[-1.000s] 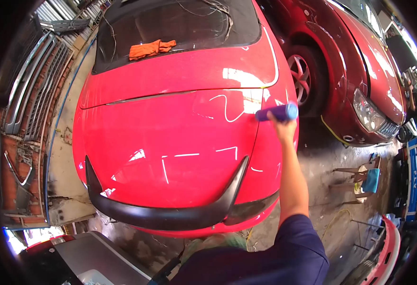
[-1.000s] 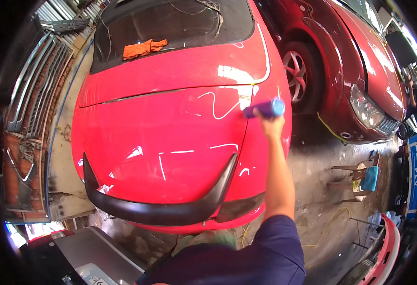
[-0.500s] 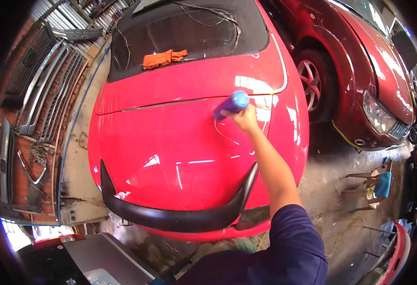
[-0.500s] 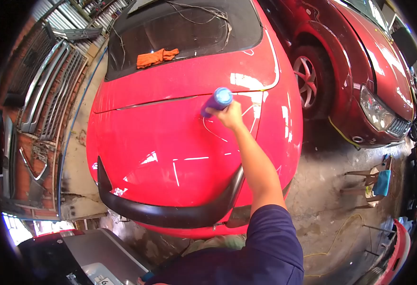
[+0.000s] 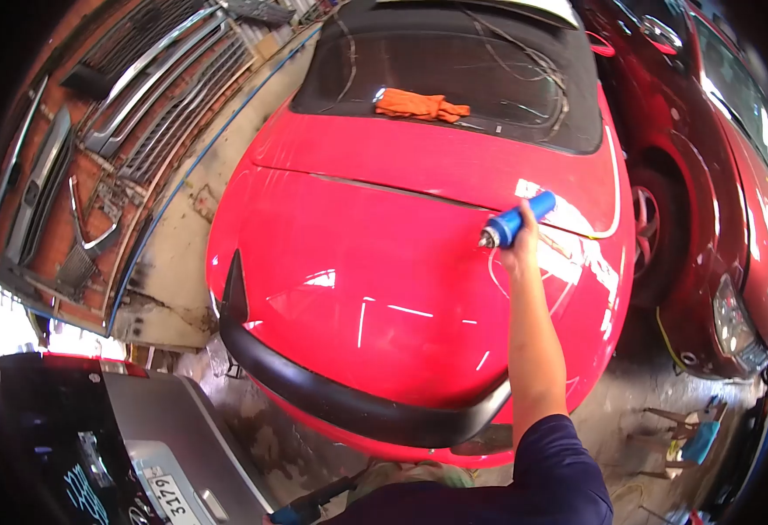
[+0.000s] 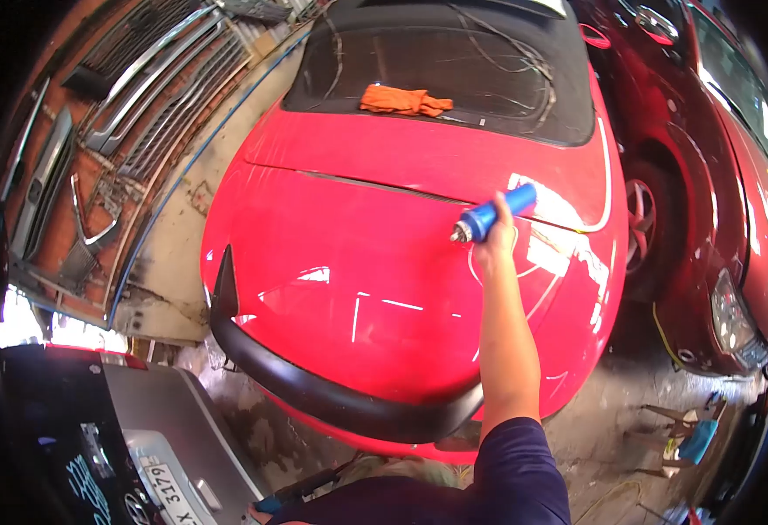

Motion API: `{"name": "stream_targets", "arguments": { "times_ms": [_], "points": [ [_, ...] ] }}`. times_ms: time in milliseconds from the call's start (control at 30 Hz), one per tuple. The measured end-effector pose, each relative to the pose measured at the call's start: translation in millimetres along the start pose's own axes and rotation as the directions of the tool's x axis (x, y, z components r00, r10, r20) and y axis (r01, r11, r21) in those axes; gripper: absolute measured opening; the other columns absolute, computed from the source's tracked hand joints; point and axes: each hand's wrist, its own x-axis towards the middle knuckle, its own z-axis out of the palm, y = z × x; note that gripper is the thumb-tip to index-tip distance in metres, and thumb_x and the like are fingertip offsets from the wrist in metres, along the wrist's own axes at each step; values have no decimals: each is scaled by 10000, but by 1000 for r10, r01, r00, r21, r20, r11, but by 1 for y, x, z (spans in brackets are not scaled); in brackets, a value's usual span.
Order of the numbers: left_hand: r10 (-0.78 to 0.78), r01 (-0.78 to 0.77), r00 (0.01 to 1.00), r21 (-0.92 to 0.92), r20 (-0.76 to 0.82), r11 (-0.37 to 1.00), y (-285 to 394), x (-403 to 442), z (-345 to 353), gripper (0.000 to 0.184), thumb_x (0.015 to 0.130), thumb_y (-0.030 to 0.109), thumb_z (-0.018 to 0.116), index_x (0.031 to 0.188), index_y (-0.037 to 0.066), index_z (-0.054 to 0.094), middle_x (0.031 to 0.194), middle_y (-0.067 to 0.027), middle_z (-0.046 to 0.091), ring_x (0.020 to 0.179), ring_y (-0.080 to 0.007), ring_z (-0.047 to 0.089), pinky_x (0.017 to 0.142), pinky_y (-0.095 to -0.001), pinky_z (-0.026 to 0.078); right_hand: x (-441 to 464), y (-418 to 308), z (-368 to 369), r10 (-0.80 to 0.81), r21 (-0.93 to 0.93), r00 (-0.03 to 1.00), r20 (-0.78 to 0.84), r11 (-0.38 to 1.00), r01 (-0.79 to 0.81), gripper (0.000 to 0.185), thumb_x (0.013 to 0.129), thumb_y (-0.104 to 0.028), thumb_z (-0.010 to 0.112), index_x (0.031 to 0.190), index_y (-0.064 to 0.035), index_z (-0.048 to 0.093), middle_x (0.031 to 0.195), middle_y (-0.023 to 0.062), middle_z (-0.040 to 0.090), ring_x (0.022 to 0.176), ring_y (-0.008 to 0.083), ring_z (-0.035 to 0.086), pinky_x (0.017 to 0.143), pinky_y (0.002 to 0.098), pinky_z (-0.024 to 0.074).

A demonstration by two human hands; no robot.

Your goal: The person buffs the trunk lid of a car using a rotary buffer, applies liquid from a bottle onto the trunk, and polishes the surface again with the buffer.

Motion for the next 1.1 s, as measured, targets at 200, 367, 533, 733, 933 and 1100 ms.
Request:
{"name": "stream_targets", "arguments": {
  "times_ms": [200, 367, 533, 733, 933, 1100],
  "points": [
    [-11, 6, 996, -56, -85, 998, -7, 11, -18, 679, 960, 529, 745, 1457, 89, 601, 1382, -104, 638, 1192, -295, 645, 1058, -485, 529, 2, 75, 141, 536, -847, 811, 233, 522, -102, 721, 840, -279, 902, 1411, 2, 563, 1007, 166, 690, 743, 291, 738, 578, 430, 625],
    [-29, 19, 993, -83, -111, 996, -4, 45, 2, 676, 961, 532, 741, 1455, 91, 602, 1378, -104, 639, 1190, -296, 646, 1057, -486, 529, 17, 94, 235, 567, -578, 766, 305, -529, 622, 774, 675, -311, 940, 1368, -61, 700, 1098, 195, 788, 1033, 326, 794, 886, 471, 634],
    [-13, 7, 997, -88, -73, 996, 14, 100, 58, 672, 963, 535, 736, 1452, 93, 602, 1375, -104, 640, 1188, -296, 646, 1057, -487, 529, 60, 102, 272, 428, -123, 801, 418, -847, 517, 723, 718, -168, 877, 1405, -167, 652, 1274, 90, 728, 1242, 314, 694, 1047, 538, 532],
    [28, -28, 1000, -97, 0, 995, 39, 160, 127, 668, 965, 538, 731, 1449, 95, 603, 1370, -104, 641, 1185, -297, 647, 1056, -489, 529, 142, 64, 293, 243, -246, 798, 551, -867, 433, 757, 757, -122, 850, 1453, -207, 566, 1369, 89, 629, 1319, 355, 622, 1069, 570, 507],
    [73, -69, 997, -112, 30, 991, 66, 187, 201, 664, 967, 542, 726, 1445, 97, 604, 1366, -104, 643, 1182, -298, 648, 1055, -490, 529, 215, 46, 325, 67, -357, 821, 568, -878, 319, 694, 788, -103, 845, 1379, -218, 501, 1377, 76, 640, 1321, 359, 621, 1053, 659, 495],
    [83, -81, 996, -107, 21, 991, 81, 184, 241, 661, 969, 545, 722, 1443, 99, 605, 1363, -105, 644, 1180, -299, 648, 1054, -491, 529, 253, 67, 338, -118, -494, 808, 577, -838, 231, 576, 895, -51, 768, 1391, -202, 518, 1474, 55, 590, 1414, 372, 559, 1159, 729, 403]
  ]
}}
